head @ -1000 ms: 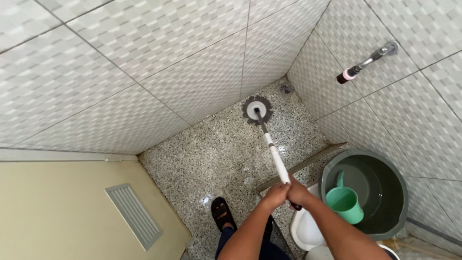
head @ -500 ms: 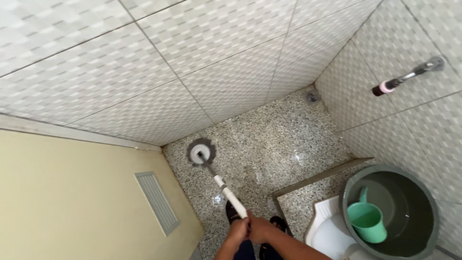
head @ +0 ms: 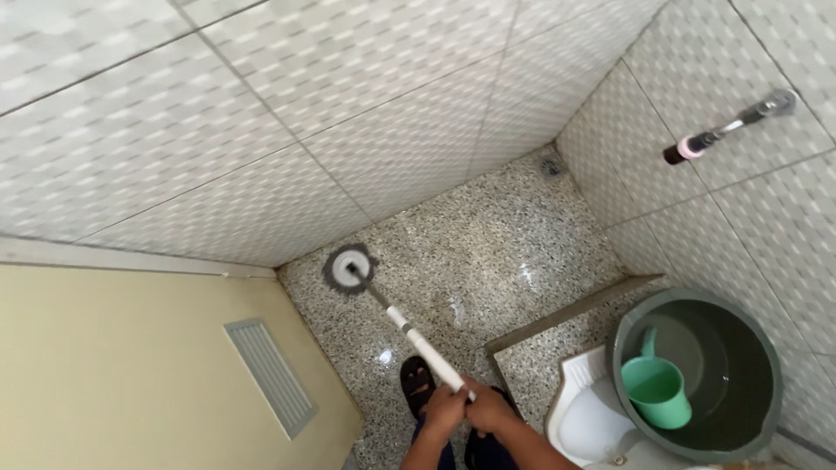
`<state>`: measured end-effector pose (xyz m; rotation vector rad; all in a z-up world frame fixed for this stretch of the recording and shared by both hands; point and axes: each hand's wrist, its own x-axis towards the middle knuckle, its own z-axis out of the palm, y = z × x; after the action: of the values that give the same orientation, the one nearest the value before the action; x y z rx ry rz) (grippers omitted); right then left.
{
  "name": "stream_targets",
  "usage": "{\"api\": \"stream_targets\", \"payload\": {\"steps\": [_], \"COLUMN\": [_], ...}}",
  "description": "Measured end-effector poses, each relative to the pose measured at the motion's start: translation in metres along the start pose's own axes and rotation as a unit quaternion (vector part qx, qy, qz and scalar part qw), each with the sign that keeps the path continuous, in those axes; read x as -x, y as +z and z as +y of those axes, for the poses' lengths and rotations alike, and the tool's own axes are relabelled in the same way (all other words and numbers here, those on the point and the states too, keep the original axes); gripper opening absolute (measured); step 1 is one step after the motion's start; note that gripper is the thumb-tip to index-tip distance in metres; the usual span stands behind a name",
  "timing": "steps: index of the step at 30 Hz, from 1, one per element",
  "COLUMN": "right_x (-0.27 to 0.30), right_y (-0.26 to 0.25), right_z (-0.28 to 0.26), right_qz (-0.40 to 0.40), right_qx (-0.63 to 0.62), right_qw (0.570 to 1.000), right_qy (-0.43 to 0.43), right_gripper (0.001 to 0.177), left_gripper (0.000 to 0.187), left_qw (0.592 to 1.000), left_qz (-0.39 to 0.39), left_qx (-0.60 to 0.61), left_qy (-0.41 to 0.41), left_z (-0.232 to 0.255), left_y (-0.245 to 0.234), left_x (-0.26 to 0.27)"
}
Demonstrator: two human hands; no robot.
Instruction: The person cleans the bathroom floor by using a mop to scrub the tiles, pouring water from a ladle to rinse the surface, and using a squeegee to push water toward the drain.
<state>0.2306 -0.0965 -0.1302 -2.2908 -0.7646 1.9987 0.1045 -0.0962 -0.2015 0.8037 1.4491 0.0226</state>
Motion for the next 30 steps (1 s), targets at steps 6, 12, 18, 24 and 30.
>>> {"api": "stream_targets", "payload": {"steps": [6,12,18,24,30], "right_x": [0.003,-0.014,-0.063,-0.057,0.065], "right_y": [-0.071,-0.184,-0.257,-0.235,-0.196], "right_z": [0.025,0.038,0.045,0.033,0.046], "right_qz": [0.112,0.129,0.17,0.216,0.215], "right_qx": [-0.102,-0.199,-0.274,-0.17,-0.121], "right_qw": [0.988,0.972,0.946,0.961,0.969], "right_qy": [0.018,-0.002,0.022,-0.017,-0.025], "right_gripper": [0.068,0.047,0.065,0.054,0.073], "left_gripper": [0.035,0.039,0.049,0.048,0.042], "left_qw": [0.989,0.979,0.974,0.961,0.969], "left_qz": [-0.046,-0.102,-0.166,-0.109,-0.074], "left_qx": [-0.034,-0.075,-0.007,-0.033,-0.134], "left_qy": [0.139,0.16,0.155,0.253,0.194], "left_z": [0.061,0.152,0.204,0.188,0.172], "left_y": [0.07,0.146,0.149,0.113,0.068], "left_x": [-0.02,-0.036,-0.002,0.011,0.046]}}
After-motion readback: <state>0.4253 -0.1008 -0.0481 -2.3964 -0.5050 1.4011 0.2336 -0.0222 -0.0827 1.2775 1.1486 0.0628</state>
